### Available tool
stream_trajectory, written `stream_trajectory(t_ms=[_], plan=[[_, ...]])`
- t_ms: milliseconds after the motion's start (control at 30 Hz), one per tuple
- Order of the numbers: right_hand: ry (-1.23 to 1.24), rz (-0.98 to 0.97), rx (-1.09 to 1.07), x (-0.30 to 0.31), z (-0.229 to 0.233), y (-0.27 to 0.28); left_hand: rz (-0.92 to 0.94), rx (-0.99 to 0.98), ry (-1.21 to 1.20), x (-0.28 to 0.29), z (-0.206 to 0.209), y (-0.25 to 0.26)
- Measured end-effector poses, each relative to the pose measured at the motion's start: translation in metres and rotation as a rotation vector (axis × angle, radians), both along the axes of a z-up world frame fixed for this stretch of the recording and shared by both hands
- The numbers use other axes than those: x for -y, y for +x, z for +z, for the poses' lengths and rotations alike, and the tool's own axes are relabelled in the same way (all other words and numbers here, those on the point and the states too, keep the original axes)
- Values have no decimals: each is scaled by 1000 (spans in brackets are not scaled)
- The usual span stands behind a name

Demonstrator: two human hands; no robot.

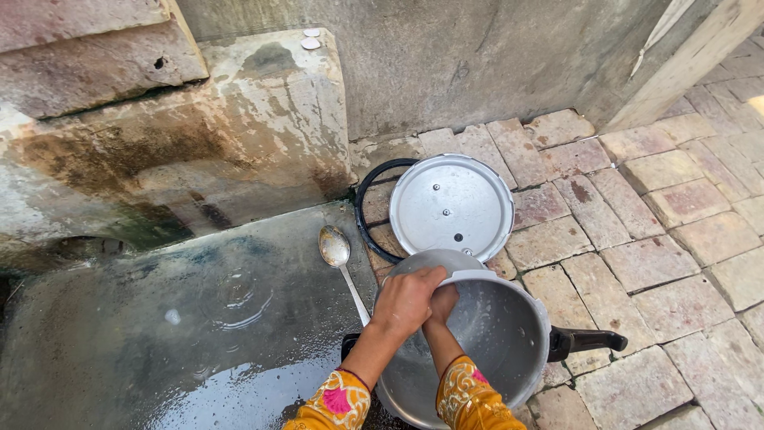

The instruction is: The person scrubs the inside of an aluminum pressure cooker with a pink scouring pad at an outdoor washing slab, rotating the pot to clean the interior, then turns it and scrubs the outer surface and base. The lid rests on the slab beside a large serving spoon while the pot is washed.

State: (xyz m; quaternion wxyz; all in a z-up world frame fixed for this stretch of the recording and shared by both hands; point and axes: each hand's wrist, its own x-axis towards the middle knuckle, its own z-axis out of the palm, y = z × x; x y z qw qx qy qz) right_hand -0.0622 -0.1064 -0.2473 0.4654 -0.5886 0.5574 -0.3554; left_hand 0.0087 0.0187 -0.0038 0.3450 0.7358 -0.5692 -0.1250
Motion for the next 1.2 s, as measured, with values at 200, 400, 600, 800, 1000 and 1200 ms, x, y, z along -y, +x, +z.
stream_trajectory(t_ms=[200,400,600,800,1000,1200], plan=[[-32,28,-266,-34,1,-31,5,22,-12,-3,-1,4],[165,-51,-460,-40,0,-55,31,34,-89,-6,-4,10],[-98,3,-194,20,20,-1,1,11,-101,0,-5,6],[-172,209,-703,-39,37,-82,3,40,-149,4,-10,18],[-18,217,-943,-65,18,-115,30,33,-78,-9,-35,22],[104,127,-892,-56,-7,-103,896,269,-63,-61,-108,-49]])
